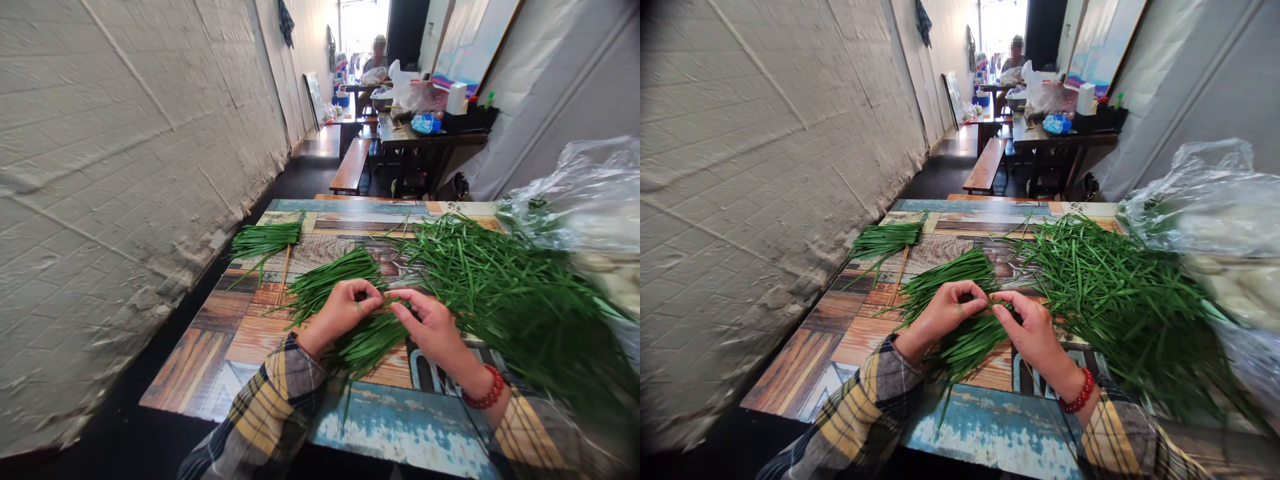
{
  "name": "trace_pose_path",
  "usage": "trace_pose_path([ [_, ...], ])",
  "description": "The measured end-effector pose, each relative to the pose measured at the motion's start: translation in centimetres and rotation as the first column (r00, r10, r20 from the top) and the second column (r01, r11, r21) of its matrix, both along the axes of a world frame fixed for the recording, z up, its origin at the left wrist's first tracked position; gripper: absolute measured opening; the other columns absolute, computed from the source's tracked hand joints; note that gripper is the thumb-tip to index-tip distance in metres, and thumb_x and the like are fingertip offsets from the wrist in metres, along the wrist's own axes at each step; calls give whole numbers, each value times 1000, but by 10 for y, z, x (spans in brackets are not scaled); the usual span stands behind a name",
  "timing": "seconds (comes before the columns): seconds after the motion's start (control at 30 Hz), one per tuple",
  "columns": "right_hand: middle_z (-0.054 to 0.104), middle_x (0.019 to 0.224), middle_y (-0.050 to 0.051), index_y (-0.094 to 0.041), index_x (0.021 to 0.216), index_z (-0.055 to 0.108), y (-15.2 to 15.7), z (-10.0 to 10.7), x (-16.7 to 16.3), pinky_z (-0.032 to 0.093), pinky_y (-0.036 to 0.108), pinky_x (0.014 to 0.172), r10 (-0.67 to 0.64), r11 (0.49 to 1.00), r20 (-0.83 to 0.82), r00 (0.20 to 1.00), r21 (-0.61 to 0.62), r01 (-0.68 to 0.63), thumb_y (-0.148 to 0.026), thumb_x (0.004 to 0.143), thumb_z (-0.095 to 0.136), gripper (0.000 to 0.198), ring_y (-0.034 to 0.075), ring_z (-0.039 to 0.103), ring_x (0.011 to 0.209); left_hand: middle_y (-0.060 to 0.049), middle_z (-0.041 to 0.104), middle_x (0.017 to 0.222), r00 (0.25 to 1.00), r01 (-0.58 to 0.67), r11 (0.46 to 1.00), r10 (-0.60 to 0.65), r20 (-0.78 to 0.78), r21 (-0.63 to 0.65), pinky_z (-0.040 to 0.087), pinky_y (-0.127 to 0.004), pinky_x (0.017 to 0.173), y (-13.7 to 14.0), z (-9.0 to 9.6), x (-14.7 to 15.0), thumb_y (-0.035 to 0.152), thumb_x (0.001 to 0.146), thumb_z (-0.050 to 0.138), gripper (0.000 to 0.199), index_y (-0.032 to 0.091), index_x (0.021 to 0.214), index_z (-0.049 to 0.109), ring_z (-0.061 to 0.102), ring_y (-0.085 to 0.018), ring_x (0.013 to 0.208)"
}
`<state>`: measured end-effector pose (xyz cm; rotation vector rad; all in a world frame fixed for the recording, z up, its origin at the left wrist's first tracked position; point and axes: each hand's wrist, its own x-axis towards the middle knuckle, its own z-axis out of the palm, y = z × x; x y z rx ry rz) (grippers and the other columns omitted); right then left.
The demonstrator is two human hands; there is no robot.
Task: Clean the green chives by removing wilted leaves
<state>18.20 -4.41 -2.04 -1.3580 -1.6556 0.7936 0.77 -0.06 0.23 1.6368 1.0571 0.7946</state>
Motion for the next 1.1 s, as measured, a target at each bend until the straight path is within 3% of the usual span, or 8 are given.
trace_pose_path([
  [0.23, 71, 77, 4, -18, 99, 69, -2, 1, -1, 47, 27, 56, -8, 1000, 11, 1000, -5, 8, -36, 86, 53, 27, 16, 61, 62, 1, 55, 64, 989, -86, 992, 96, 112, -90, 34, -19, 54, 2, 1, -3, 29, 74, 63, 19, 11, 72, 63, 44, -8, 59],
  [0.43, 71, 77, 2, -20, 97, 70, -2, 2, -1, 48, 28, 63, 8, 999, 25, 1000, 35, -9, -34, 85, 54, 25, 16, 62, 65, 0, 58, 67, 991, -79, 994, 86, 99, -77, 36, -20, 59, 0, 4, 1, 27, 74, 61, 16, 11, 72, 63, 47, -9, 62],
  [0.67, 71, 76, 3, -20, 97, 69, -1, -1, -1, 47, 27, 60, 23, 1000, 19, 1000, -6, -23, -35, 86, 53, 25, 17, 63, 67, -1, 60, 67, 996, -37, 998, 41, 81, -56, 39, -21, 59, -1, 3, 1, 29, 76, 60, 18, 11, 73, 65, 49, -10, 62],
  [0.77, 72, 80, 4, -20, 98, 69, -1, -2, 0, 48, 28, 62, 19, 1000, 11, 1000, -7, -19, -35, 86, 53, 25, 18, 64, 69, -1, 58, 65, 999, -33, 999, 33, 13, 12, 39, -22, 59, 0, 1, -1, 29, 80, 57, 21, 11, 72, 65, 49, -10, 61],
  [0.93, 73, 87, 5, -19, 97, 68, -1, -2, 2, 50, 30, 66, -5, 1000, -10, 1000, 5, 5, -35, 86, 53, 24, 18, 65, 72, -6, 66, 81, 994, 74, 981, -58, -98, 178, 44, -25, 74, 5, 3, -9, 27, 77, 65, 17, 13, 70, 71, 58, -16, 80],
  [1.0, 73, 86, 5, -20, 95, 68, -2, -2, 2, 49, 30, 67, -8, 1000, 13, 1000, 20, 8, -34, 86, 54, 22, 18, 65, 71, -7, 67, 83, 997, -2, 985, 15, -72, 173, 45, -26, 74, 9, 4, -13, 30, 79, 62, 21, 13, 73, 72, 60, -16, 80],
  [1.1, 73, 88, 5, -19, 94, 69, -2, -3, 2, 48, 30, 68, 1, 999, 46, 999, 34, -2, -33, 85, 54, 22, 18, 65, 72, -6, 68, 79, 971, -232, 956, 239, -16, 177, 46, -25, 70, 16, 0, -18, 31, 84, 56, 24, 13, 80, 71, 61, -16, 77],
])
